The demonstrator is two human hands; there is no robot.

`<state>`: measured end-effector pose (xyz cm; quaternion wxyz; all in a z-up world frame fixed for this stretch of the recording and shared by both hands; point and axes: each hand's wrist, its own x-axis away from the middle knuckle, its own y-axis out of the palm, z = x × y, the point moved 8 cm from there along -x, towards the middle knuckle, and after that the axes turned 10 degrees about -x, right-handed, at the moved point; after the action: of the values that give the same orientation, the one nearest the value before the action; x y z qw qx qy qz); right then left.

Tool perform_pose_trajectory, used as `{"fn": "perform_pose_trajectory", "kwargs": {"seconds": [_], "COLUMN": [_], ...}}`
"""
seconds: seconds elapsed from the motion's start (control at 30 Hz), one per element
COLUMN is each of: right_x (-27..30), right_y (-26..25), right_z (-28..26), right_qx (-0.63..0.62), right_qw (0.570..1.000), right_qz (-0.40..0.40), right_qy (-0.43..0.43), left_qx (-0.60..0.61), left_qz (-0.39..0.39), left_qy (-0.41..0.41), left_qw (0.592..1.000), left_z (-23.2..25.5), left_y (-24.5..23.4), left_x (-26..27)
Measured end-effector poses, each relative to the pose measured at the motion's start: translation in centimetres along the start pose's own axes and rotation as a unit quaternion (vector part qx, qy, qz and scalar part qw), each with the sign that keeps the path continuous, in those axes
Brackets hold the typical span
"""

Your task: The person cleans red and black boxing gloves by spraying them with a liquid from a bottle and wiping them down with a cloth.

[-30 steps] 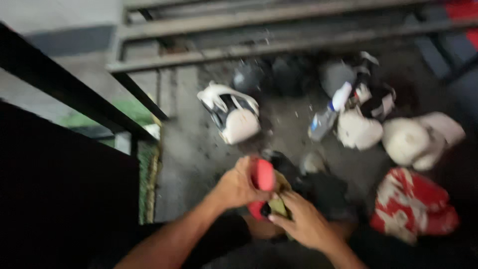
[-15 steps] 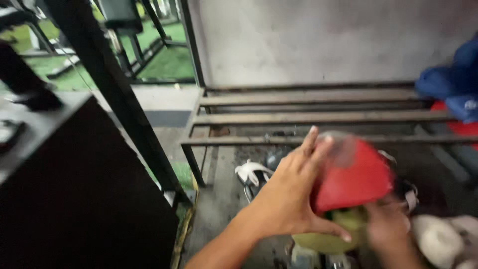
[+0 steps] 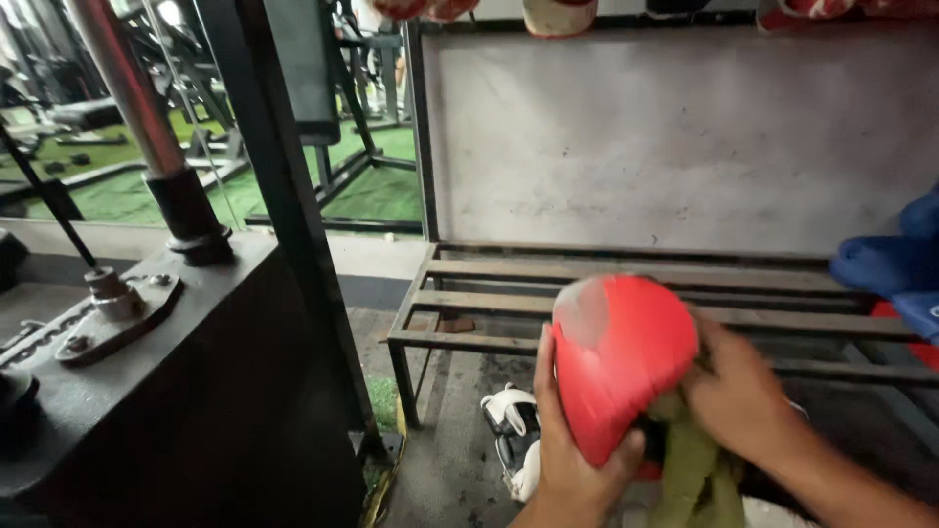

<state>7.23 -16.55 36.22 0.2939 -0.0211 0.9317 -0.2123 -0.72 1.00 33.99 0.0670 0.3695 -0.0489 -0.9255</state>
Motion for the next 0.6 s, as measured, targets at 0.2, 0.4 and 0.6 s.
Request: {"fn": "perform_pose_trajectory", "kwargs": {"seconds": [0.2,0.4,0.6], "right_x": [3.5,7.1,12.1], "right_y": [0.8,-0.1,-6.7], "right_z": [11.6,4.8,3.1], "right_qx": [-0.015,-0.24,0.012], "right_qw": [0.98,0.962,0.968], "right_qz": [0.067,-0.024,0.037], "right_qy": [0.185,0.128,0.249], "left_qx": [-0.074,-0.094,-0.008], "left_qz": [0.009,0.051,0.051], "left_qy": [0.046,-0.039,0.04], "left_qw": [0.996,0.993,0.998], "left_z": [-1.0,-0.7,4.9], "left_y": [2.1,3.4,6.5], "left_x": [0.5,0.4,0.3]}}
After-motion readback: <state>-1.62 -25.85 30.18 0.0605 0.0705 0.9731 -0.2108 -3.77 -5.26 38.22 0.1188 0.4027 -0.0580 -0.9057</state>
